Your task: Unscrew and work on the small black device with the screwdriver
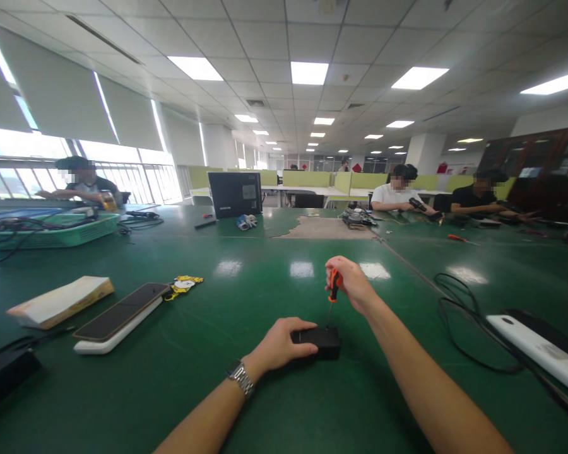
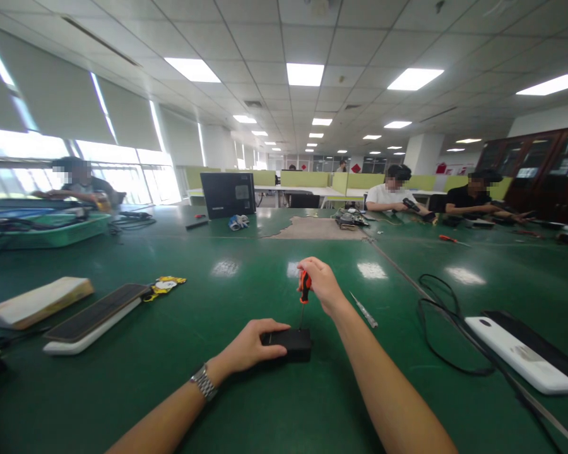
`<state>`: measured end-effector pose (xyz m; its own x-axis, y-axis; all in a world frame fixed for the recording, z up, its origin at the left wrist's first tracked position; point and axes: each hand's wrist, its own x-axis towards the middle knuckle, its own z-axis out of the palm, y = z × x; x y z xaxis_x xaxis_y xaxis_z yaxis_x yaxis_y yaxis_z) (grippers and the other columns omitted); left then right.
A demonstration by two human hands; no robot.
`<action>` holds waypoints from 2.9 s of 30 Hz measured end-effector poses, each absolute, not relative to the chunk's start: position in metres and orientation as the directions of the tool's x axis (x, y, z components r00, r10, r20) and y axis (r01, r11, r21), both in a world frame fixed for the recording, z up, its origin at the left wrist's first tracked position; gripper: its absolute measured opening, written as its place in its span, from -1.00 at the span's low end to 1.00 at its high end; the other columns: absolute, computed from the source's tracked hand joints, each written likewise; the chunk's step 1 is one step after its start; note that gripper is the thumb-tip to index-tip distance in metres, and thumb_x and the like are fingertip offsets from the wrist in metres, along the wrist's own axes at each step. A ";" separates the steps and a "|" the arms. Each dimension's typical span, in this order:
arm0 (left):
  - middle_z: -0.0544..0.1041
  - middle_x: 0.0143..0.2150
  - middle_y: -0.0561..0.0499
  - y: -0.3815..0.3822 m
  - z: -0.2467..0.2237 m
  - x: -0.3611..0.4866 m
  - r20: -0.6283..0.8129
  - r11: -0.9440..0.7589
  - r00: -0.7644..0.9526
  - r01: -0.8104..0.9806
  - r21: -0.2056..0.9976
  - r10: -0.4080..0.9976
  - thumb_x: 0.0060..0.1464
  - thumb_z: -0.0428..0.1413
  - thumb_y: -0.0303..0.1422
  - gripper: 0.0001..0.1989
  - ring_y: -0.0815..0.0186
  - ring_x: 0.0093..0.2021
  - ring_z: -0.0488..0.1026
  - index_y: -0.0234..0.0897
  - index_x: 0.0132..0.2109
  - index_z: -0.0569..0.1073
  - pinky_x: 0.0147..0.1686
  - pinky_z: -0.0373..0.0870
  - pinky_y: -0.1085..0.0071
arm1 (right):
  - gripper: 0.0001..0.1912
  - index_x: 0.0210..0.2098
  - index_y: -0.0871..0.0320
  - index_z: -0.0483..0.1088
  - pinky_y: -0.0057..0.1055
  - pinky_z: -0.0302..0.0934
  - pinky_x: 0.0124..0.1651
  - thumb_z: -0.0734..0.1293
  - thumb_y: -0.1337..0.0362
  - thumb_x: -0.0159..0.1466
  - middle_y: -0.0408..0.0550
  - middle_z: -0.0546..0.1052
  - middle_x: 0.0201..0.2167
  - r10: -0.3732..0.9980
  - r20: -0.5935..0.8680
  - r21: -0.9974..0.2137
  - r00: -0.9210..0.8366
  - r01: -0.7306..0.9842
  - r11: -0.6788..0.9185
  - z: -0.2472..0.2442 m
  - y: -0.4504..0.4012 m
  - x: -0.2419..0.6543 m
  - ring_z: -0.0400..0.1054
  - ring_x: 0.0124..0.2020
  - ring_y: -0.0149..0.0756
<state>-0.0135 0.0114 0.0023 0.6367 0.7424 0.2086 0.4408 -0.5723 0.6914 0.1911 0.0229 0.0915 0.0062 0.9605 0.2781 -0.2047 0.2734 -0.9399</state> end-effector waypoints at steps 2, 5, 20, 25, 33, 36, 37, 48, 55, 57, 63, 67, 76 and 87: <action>0.55 -0.13 -0.03 0.011 0.002 -0.013 0.206 -0.572 0.638 0.442 0.691 0.742 -0.01 0.25 -0.11 -0.50 0.23 -0.20 0.44 -0.22 0.05 0.49 -0.22 0.30 0.44 | -0.85 -0.40 0.15 0.34 -0.39 0.31 -0.51 0.28 0.20 0.10 -0.32 0.29 -0.72 0.959 0.279 -0.934 -0.052 -0.246 0.259 0.092 0.022 0.192 0.19 -0.71 -0.46; 0.55 -0.14 -0.02 0.012 0.001 -0.013 0.206 -0.568 0.637 0.438 0.697 0.743 -0.01 0.25 -0.11 -0.50 0.24 -0.21 0.44 -0.22 0.05 0.49 -0.22 0.30 0.44 | -0.83 -0.34 0.14 0.36 -0.38 0.32 -0.48 0.31 0.21 0.09 -0.27 0.37 -0.65 0.964 0.254 -0.935 -0.084 -0.275 0.222 0.091 0.023 0.191 0.28 -0.65 -0.42; 0.54 -0.18 -0.01 0.011 0.003 -0.014 0.219 -0.603 0.648 0.457 0.654 0.730 0.00 0.25 -0.15 -0.53 0.24 -0.24 0.43 -0.21 0.06 0.49 -0.24 0.31 0.44 | -0.90 -0.43 0.12 0.34 -0.60 -0.21 -0.77 0.27 0.23 0.11 -0.36 0.16 -0.81 0.927 0.334 -0.786 -0.173 -0.593 0.173 0.097 0.004 0.164 -0.14 -0.81 -0.54; 0.53 -0.18 -0.01 0.012 0.001 -0.016 0.226 -0.609 0.657 0.440 0.660 0.719 -0.01 0.26 -0.17 -0.51 0.24 -0.25 0.43 -0.20 0.08 0.47 -0.24 0.32 0.44 | -0.90 -0.43 0.13 0.34 -0.61 -0.22 -0.76 0.27 0.23 0.10 -0.36 0.16 -0.81 0.905 0.318 -0.822 -0.284 -0.557 0.114 0.088 -0.003 0.150 -0.16 -0.82 -0.56; 0.53 -0.19 -0.01 0.011 0.001 -0.016 0.219 -0.604 0.658 0.440 0.665 0.721 -0.02 0.25 -0.18 -0.53 0.23 -0.25 0.43 -0.21 0.05 0.49 -0.22 0.34 0.43 | -0.90 -0.39 0.14 0.34 -0.61 -0.19 -0.76 0.24 0.25 0.12 -0.35 0.17 -0.81 0.884 0.344 -0.821 -0.316 -0.558 0.120 0.083 -0.002 0.148 -0.15 -0.82 -0.56; 0.53 -0.20 -0.02 0.011 0.002 -0.015 0.209 -0.601 0.664 0.440 0.667 0.718 -0.01 0.24 -0.18 -0.54 0.24 -0.26 0.43 -0.23 0.04 0.49 -0.23 0.34 0.43 | -0.89 -0.37 0.14 0.34 -0.61 -0.20 -0.76 0.23 0.25 0.13 -0.36 0.16 -0.81 0.871 0.340 -0.828 -0.354 -0.553 0.098 0.084 -0.004 0.148 -0.16 -0.82 -0.55; 0.53 -0.20 -0.02 0.011 0.002 -0.015 0.206 -0.600 0.665 0.441 0.668 0.718 -0.01 0.24 -0.18 -0.54 0.24 -0.27 0.43 -0.24 0.04 0.49 -0.24 0.34 0.43 | -0.88 -0.37 0.14 0.34 -0.61 -0.20 -0.76 0.23 0.25 0.13 -0.36 0.16 -0.81 0.868 0.340 -0.830 -0.362 -0.549 0.096 0.084 -0.004 0.148 -0.16 -0.82 -0.55; 0.53 -0.20 0.00 0.010 0.004 -0.015 0.206 -0.605 0.674 0.433 0.669 0.710 0.00 0.24 -0.20 -0.55 0.24 -0.28 0.43 -0.22 0.05 0.49 -0.26 0.33 0.44 | -0.87 -0.37 0.14 0.33 -0.61 -0.20 -0.76 0.23 0.23 0.14 -0.37 0.15 -0.81 0.869 0.350 -0.834 -0.349 -0.539 0.119 0.082 -0.003 0.148 -0.16 -0.83 -0.56; 0.54 -0.14 -0.04 0.012 0.001 -0.016 0.213 -0.586 0.663 0.411 0.698 0.718 -0.01 0.26 -0.19 -0.51 0.20 -0.20 0.45 -0.23 0.07 0.47 -0.17 0.36 0.40 | -0.85 -0.32 0.10 0.30 -0.59 -0.03 -0.70 0.32 0.28 0.10 -0.29 0.32 -0.61 0.899 0.324 -0.830 -0.293 -0.545 0.122 0.080 -0.003 0.142 0.14 -0.70 -0.50; 0.54 -0.14 -0.03 0.012 0.000 -0.016 0.210 -0.590 0.666 0.415 0.693 0.716 -0.01 0.26 -0.19 -0.50 0.20 -0.21 0.45 -0.22 0.09 0.46 -0.19 0.36 0.40 | -0.90 -0.38 0.10 0.28 -0.54 0.06 -0.64 0.31 0.27 0.12 -0.30 0.28 -0.66 0.894 0.330 -0.812 -0.304 -0.573 0.105 0.080 -0.002 0.143 0.17 -0.67 -0.46; 0.54 -0.11 -0.05 0.012 0.000 -0.016 0.214 -0.575 0.655 0.403 0.712 0.724 -0.01 0.25 -0.19 -0.52 0.16 -0.17 0.46 -0.24 0.07 0.48 -0.14 0.36 0.37 | -0.88 -0.50 0.19 0.40 -0.43 0.24 -0.38 0.36 0.27 0.10 -0.12 0.44 -0.48 0.884 0.349 -0.866 -0.309 -0.468 0.178 0.080 0.000 0.150 0.33 -0.48 -0.39; 0.55 -0.11 -0.04 0.011 0.001 -0.016 0.208 -0.576 0.668 0.393 0.717 0.715 0.00 0.25 -0.20 -0.53 0.15 -0.16 0.46 -0.23 0.06 0.48 -0.11 0.36 0.36 | -0.82 -0.39 0.18 0.45 -0.38 0.23 -0.35 0.26 0.22 0.19 -0.25 0.30 -0.66 0.839 0.329 -0.882 -0.433 -0.459 0.109 0.082 -0.001 0.150 0.18 -0.65 -0.48; 0.54 -0.13 -0.04 0.012 0.000 -0.016 0.209 -0.579 0.663 0.404 0.708 0.719 -0.01 0.25 -0.20 -0.51 0.18 -0.20 0.46 -0.26 0.07 0.47 -0.18 0.36 0.39 | -0.82 -0.27 0.12 0.34 -0.40 0.25 -0.40 0.32 0.30 0.10 -0.27 0.37 -0.59 0.901 0.293 -0.847 -0.320 -0.523 0.089 0.083 -0.001 0.147 0.24 -0.61 -0.44; 0.54 -0.14 -0.02 0.012 -0.002 -0.016 0.237 -0.596 0.660 0.392 0.701 0.713 0.00 0.26 -0.20 -0.52 0.22 -0.22 0.45 -0.22 0.07 0.47 -0.23 0.34 0.43 | -0.81 -0.25 0.13 0.33 -0.39 0.27 -0.40 0.31 0.31 0.11 -0.28 0.37 -0.60 0.892 0.303 -0.847 -0.336 -0.523 0.091 0.084 0.001 0.152 0.25 -0.60 -0.44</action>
<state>-0.0161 0.0124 -0.0021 0.6596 0.7131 0.2373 0.3920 -0.5958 0.7009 0.1519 0.0006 0.0845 -0.3357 0.8920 0.3026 -0.5233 0.0905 -0.8473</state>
